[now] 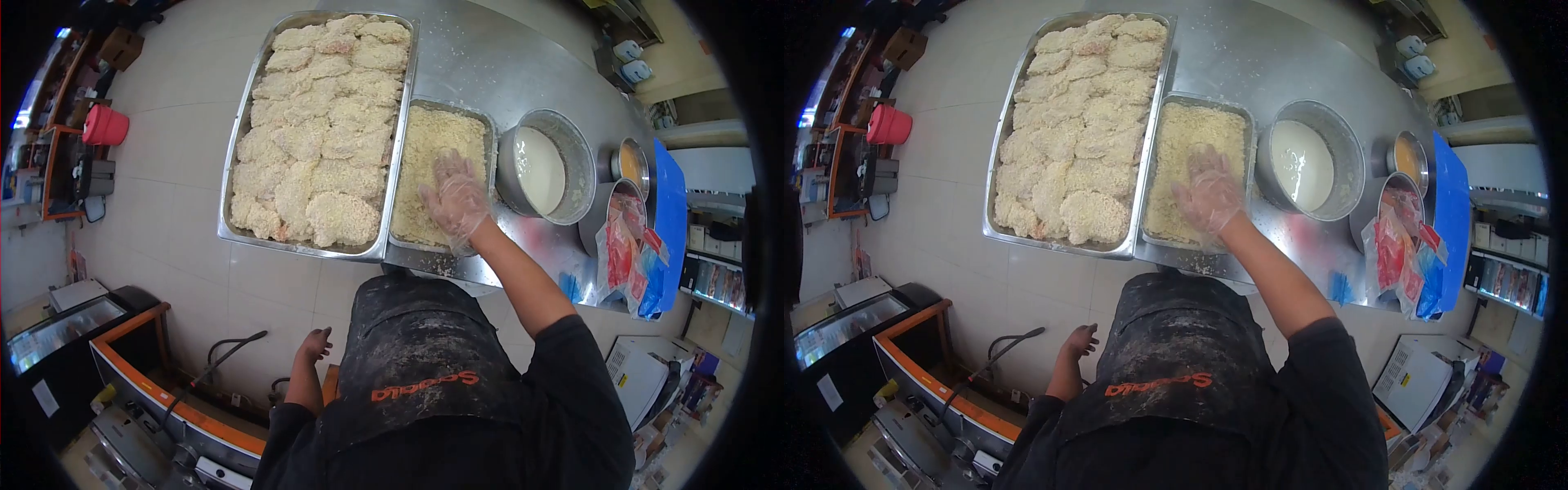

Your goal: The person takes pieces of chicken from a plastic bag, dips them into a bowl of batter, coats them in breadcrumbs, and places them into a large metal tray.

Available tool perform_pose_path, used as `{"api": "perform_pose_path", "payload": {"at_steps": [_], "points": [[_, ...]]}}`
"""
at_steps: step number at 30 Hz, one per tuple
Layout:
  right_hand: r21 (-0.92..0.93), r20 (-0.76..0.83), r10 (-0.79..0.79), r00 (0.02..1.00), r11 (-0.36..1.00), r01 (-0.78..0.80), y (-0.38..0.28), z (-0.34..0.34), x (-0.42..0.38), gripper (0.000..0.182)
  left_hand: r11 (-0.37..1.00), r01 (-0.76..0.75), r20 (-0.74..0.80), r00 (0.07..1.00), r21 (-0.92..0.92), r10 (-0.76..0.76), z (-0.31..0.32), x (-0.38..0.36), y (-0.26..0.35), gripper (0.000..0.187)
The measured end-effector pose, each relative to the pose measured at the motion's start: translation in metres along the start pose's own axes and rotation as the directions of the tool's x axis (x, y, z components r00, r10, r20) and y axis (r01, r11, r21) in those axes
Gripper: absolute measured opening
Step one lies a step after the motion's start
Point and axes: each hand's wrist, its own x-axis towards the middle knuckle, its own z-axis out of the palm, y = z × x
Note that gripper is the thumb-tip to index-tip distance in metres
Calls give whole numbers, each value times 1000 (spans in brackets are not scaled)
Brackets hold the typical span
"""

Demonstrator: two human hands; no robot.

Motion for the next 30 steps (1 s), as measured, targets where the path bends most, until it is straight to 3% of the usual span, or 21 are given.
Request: {"api": "perform_pose_path", "payload": {"at_steps": [1,4,7,10,13,15,16,19,22,25,28,30], "points": [[-64,5,-35,999,997,35,3,4,1,76,1000,-16,-12,1000,-6,16,-3,-3,4,59],[46,255,46,966,997,-59,-5,-36,19,73,1000,-4,44,999,15,3,8,-9,3,60],[17,51,78,996,997,-79,-4,-31,30,73,1000,18,104,994,-11,-17,16,0,-10,57],[-103,34,56,998,993,-52,-23,4,23,74,996,81,127,988,26,-84,21,10,-36,54],[-74,173,75,982,995,-63,-25,-14,27,75,987,135,109,983,86,-144,19,7,-48,54],[9,132,93,987,995,-95,-24,-13,26,71,983,133,51,989,130,-140,12,-2,-41,54],[43,106,91,990,994,-96,-22,-15,33,69,987,129,55,989,97,-135,7,0,-38,54],[-38,239,102,966,995,-96,8,-59,62,53,992,125,73,990,5,-125,8,9,-46,56],[-59,382,40,923,998,-19,37,-53,73,53,996,88,68,994,-25,-86,6,1,-29,56],[4,483,38,875,999,-46,48,-33,89,51,996,49,70,997,-75,-44,14,-3,-20,56],[-6,565,-81,821,995,102,46,-40,89,47,991,17,71,997,-135,-8,18,2,-24,56],[4,497,-164,852,982,187,53,-33,82,44,985,9,76,997,-171,5,22,5,-30,55]]}}
